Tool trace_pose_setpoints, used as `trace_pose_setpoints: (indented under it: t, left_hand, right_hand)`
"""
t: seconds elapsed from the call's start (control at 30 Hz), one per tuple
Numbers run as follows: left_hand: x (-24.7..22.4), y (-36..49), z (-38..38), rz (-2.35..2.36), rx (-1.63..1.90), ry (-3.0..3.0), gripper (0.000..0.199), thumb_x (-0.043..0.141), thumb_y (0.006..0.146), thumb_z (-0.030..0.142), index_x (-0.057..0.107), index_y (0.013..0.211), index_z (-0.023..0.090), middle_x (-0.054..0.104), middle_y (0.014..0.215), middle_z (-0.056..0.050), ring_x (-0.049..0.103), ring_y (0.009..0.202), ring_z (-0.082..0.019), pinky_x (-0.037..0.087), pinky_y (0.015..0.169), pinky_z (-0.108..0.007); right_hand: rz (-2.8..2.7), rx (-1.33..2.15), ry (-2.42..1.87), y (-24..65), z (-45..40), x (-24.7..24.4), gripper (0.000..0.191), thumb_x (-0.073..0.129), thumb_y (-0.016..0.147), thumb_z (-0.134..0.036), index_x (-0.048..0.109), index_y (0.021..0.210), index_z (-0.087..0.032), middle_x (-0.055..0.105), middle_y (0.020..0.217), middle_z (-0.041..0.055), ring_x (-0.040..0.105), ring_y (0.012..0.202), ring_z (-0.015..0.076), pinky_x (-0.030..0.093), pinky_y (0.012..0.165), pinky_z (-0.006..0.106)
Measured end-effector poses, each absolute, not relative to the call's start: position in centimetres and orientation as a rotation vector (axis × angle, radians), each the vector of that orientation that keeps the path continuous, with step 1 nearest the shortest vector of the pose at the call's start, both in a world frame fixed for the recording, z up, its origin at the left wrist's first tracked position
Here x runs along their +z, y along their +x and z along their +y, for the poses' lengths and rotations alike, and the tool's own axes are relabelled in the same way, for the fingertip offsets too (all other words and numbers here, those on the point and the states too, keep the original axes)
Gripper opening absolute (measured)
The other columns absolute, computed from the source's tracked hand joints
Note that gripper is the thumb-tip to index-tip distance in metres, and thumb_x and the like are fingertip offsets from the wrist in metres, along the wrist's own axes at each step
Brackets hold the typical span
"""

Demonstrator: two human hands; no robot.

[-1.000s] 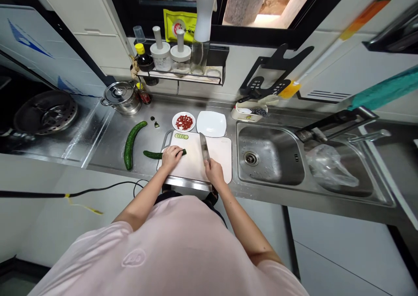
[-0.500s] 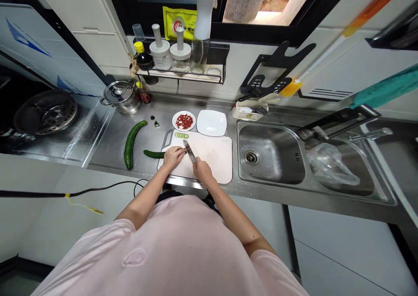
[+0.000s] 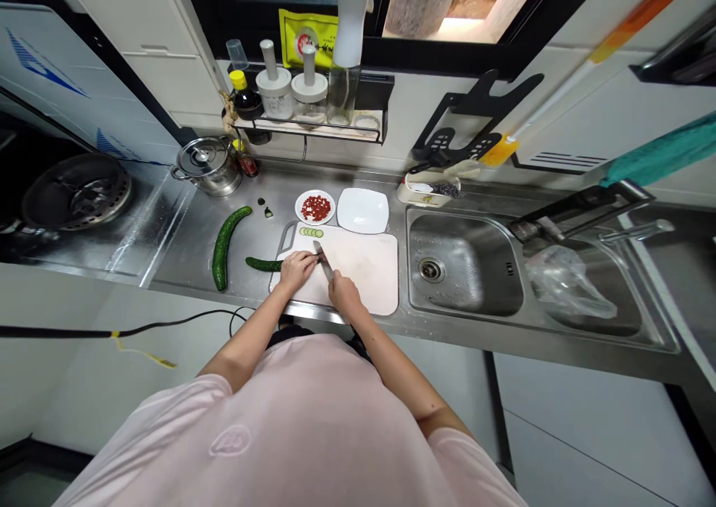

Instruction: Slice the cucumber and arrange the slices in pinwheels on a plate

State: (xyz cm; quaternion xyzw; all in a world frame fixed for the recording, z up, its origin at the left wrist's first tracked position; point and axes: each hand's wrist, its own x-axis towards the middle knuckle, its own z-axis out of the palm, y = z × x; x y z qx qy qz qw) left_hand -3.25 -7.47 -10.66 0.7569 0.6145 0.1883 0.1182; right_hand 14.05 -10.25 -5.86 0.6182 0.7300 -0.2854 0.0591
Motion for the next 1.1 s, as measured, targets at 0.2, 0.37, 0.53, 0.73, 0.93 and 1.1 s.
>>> trace_pose_setpoints:
  t: [0.2, 0.37, 0.53, 0.73, 0.93, 1.1]
  left_hand:
    - [-10.7, -3.2, -7.5, 1.799, 0.572, 2.22, 0.028, 0.044, 0.091, 0.033, 0.069, 0.103, 0.027, 0.065, 0.106, -0.006, 0.055, 0.098, -0.018, 0.041, 0.087, -0.031]
    - [-11.0, -3.3, -7.4, 1.789, 0.589, 2.235, 0.029, 0.043, 0.092, 0.033, 0.069, 0.103, 0.027, 0.065, 0.107, -0.006, 0.056, 0.097, -0.018, 0.041, 0.086, -0.031]
    - [-10.9, -3.2, -7.4, 1.781, 0.592, 2.231, 0.028, 0.044, 0.092, 0.033, 0.069, 0.103, 0.027, 0.065, 0.107, -0.006, 0.056, 0.098, -0.017, 0.041, 0.087, -0.031]
    - [-10.9, -3.2, -7.4, 1.782, 0.599, 2.229, 0.028, 0.044, 0.092, 0.033, 0.069, 0.103, 0.026, 0.065, 0.107, -0.006, 0.056, 0.098, -0.018, 0.041, 0.087, -0.031]
    - [-11.5, -3.4, -7.2, 1.755, 0.698, 2.285, 0.026, 0.046, 0.091, 0.032, 0.07, 0.099, 0.026, 0.067, 0.103, -0.004, 0.057, 0.094, -0.017, 0.042, 0.083, -0.031]
    - [-11.7, -3.4, -7.1, 1.76, 0.725, 2.306, 0.024, 0.048, 0.09, 0.032, 0.07, 0.097, 0.026, 0.067, 0.101, -0.004, 0.057, 0.091, -0.017, 0.042, 0.079, -0.031]
  right_hand:
    - [2.205, -0.859, 1.861, 14.1, -10.5, -5.8, 0.015, 0.034, 0.094, -0.017, 0.044, 0.106, -0.016, 0.064, 0.088, 0.0106, 0.062, 0.081, 0.0209, 0.037, 0.064, 0.026]
    - [2.202, -0.871, 1.846, 14.4, -11.3, -5.3, 0.015, 0.034, 0.093, -0.016, 0.045, 0.104, -0.015, 0.064, 0.086, 0.0103, 0.061, 0.078, 0.0202, 0.035, 0.062, 0.026]
    - [2.154, -0.897, 1.843, 14.9, -12.2, -5.3, 0.015, 0.035, 0.093, -0.016, 0.045, 0.104, -0.016, 0.064, 0.085, 0.0096, 0.061, 0.077, 0.0198, 0.033, 0.06, 0.025]
    - [2.161, -0.892, 1.833, 15.2, -12.6, -5.4, 0.015, 0.035, 0.093, -0.016, 0.045, 0.104, -0.015, 0.064, 0.086, 0.01, 0.062, 0.078, 0.0208, 0.033, 0.061, 0.026]
    - [2.157, -0.9, 1.817, 15.1, -12.1, -5.0, 0.015, 0.035, 0.093, -0.016, 0.045, 0.103, -0.016, 0.063, 0.087, 0.0102, 0.061, 0.078, 0.0204, 0.034, 0.06, 0.025]
    - [2.183, -0.881, 1.808, 14.7, -11.6, -5.0, 0.016, 0.034, 0.092, -0.015, 0.045, 0.105, -0.015, 0.064, 0.088, 0.0107, 0.061, 0.08, 0.021, 0.036, 0.061, 0.026]
